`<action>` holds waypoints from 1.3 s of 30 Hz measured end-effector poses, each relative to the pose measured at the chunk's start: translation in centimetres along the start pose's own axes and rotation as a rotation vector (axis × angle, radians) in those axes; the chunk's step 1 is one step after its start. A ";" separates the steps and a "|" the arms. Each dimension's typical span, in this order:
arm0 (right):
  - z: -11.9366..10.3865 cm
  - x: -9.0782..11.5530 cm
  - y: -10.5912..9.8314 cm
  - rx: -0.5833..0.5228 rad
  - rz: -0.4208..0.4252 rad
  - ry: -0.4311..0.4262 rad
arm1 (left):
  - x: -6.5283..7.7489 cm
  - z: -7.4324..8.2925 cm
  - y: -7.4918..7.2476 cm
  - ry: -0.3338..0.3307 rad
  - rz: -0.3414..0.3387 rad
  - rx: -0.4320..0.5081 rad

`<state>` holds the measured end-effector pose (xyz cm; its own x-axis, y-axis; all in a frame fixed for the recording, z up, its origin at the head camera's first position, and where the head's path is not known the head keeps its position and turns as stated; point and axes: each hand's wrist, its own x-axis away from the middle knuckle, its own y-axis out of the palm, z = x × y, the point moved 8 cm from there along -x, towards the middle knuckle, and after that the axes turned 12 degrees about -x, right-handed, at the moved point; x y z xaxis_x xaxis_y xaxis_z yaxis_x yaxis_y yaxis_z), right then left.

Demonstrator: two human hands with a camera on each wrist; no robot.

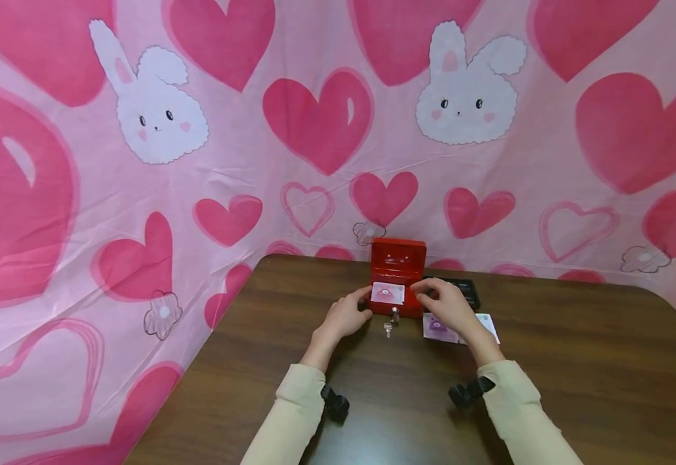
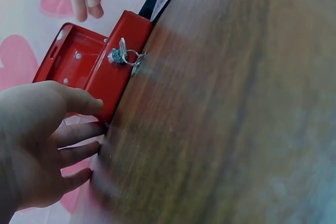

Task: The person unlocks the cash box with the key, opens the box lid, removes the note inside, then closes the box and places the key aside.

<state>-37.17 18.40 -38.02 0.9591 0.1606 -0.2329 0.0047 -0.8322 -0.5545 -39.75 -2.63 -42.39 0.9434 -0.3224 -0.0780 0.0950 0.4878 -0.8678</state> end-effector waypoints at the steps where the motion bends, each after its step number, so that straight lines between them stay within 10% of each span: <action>1: 0.0 -0.2 0.0 0.001 0.000 0.000 | 0.0 0.0 0.0 0.003 0.001 -0.003; 39: 1.1 -4.6 3.9 0.313 -0.115 0.064 | 0.0 0.0 0.2 -0.013 -0.009 0.000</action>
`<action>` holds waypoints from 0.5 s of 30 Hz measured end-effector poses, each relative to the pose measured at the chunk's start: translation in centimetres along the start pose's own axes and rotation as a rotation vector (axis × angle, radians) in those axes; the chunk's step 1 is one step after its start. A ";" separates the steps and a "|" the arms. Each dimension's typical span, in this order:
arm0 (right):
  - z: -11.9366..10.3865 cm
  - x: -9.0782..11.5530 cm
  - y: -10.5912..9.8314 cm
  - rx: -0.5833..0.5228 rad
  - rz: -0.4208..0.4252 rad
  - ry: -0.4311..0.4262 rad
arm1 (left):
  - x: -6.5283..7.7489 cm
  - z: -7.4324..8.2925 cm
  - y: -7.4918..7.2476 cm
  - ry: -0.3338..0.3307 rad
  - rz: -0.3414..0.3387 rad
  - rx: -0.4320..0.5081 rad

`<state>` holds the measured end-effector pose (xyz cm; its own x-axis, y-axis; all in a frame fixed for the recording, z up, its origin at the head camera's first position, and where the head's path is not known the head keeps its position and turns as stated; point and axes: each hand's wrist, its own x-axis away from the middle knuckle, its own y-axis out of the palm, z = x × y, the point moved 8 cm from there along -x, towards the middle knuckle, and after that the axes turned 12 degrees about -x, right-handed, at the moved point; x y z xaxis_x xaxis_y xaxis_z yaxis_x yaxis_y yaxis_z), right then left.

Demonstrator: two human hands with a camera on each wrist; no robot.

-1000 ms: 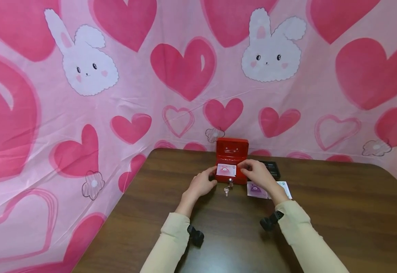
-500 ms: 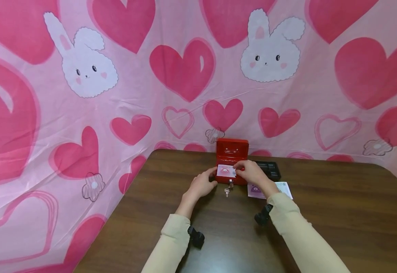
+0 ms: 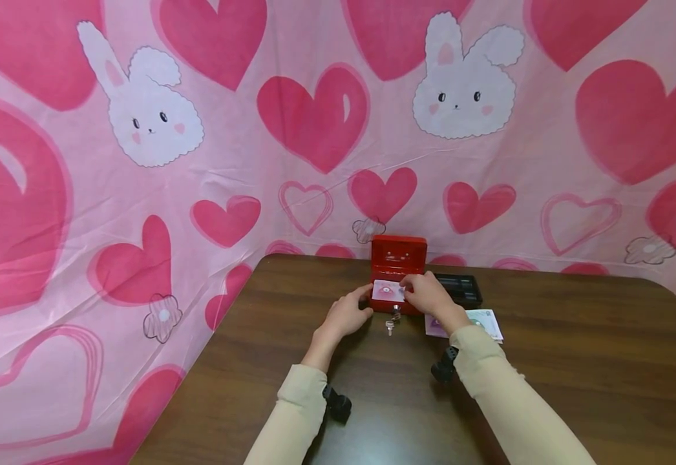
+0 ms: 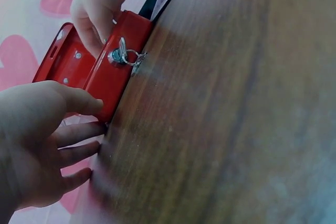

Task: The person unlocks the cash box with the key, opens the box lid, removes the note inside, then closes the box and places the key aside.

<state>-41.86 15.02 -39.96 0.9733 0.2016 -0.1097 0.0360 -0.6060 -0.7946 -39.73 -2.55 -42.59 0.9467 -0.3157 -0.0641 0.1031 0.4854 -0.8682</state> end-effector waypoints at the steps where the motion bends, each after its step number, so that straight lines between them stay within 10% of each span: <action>1: 0.0 0.0 0.0 0.003 0.004 0.008 | 0.0 0.1 0.0 0.002 0.000 0.002; 15: -0.2 0.3 -0.3 -0.209 0.032 0.049 | 0.1 0.2 0.0 -0.006 0.001 0.001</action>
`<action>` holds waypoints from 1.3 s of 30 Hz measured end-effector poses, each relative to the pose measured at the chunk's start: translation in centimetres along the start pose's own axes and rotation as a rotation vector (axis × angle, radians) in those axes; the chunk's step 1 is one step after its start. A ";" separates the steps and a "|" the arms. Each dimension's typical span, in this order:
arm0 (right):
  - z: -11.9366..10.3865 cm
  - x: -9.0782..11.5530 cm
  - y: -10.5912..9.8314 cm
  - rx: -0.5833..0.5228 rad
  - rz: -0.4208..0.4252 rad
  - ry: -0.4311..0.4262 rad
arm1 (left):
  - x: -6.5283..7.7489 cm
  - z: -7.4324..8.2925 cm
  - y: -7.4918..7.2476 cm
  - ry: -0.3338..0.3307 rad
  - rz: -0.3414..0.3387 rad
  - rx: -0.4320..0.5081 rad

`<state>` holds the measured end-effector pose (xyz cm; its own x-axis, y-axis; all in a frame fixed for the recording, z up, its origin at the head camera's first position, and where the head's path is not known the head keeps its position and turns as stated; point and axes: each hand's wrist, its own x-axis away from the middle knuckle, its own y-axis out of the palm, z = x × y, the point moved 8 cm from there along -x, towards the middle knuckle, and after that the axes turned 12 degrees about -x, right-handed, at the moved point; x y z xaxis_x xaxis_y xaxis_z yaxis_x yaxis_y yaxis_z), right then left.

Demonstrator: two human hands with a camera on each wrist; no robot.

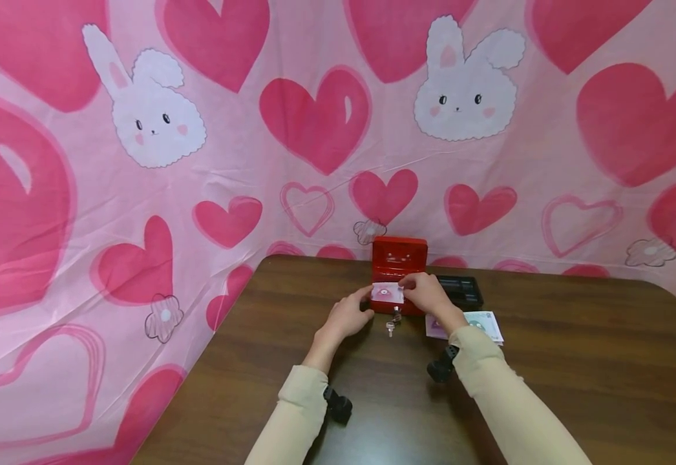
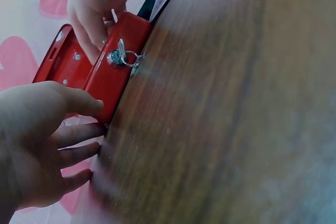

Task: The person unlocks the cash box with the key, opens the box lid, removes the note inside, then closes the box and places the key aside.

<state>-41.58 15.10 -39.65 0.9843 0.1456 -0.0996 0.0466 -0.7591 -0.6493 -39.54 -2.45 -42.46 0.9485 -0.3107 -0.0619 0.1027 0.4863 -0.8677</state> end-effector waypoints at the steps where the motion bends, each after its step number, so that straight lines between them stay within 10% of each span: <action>1: 0.1 0.0 0.0 -0.032 0.003 0.004 | 0.0 0.0 0.0 -0.003 -0.003 0.002; 39: 0.7 0.1 0.1 -0.091 0.167 -0.034 | -0.3 0.0 0.2 0.010 0.008 -0.036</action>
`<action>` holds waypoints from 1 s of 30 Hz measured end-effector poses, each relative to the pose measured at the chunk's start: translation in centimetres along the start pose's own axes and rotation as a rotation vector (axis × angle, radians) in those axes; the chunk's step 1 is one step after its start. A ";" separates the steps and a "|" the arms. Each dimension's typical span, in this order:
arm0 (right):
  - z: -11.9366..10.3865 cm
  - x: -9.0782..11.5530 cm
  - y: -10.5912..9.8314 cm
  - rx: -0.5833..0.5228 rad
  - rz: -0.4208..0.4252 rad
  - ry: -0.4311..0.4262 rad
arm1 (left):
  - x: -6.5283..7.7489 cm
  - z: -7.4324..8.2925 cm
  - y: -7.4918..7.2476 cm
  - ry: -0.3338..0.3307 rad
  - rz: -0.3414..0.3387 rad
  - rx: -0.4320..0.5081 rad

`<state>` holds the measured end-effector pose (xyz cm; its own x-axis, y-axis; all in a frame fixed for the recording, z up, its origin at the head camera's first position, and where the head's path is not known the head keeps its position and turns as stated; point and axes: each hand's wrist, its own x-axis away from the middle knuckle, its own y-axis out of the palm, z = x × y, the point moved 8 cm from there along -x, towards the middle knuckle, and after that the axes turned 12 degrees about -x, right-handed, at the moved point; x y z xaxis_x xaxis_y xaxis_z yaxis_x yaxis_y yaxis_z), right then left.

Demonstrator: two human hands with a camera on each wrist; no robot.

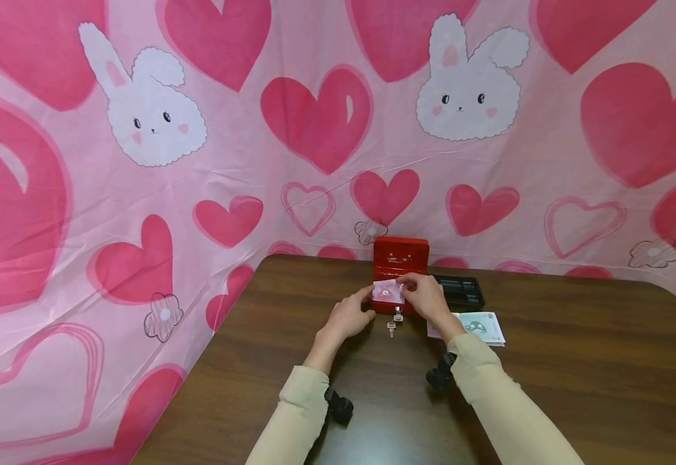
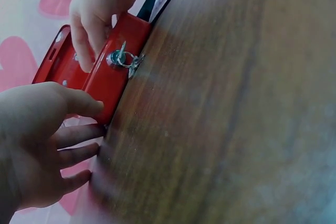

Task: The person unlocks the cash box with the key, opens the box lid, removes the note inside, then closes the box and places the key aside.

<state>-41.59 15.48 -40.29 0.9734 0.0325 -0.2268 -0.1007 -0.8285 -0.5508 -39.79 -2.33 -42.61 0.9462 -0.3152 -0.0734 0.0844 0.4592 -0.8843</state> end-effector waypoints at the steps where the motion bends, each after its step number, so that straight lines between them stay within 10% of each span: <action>1: 0.0 0.0 0.0 -0.016 0.002 -0.001 | 0.0 0.0 0.0 -0.001 -0.002 0.002; 30: -3.8 2.6 -2.9 -0.148 0.195 -0.229 | 0.2 0.3 -0.3 0.033 0.011 -0.009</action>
<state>-37.97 15.84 -36.18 0.8656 -0.0239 -0.5002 -0.2332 -0.9032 -0.3603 -39.52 -2.31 -42.25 0.9362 -0.3376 -0.0983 0.0711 0.4555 -0.8874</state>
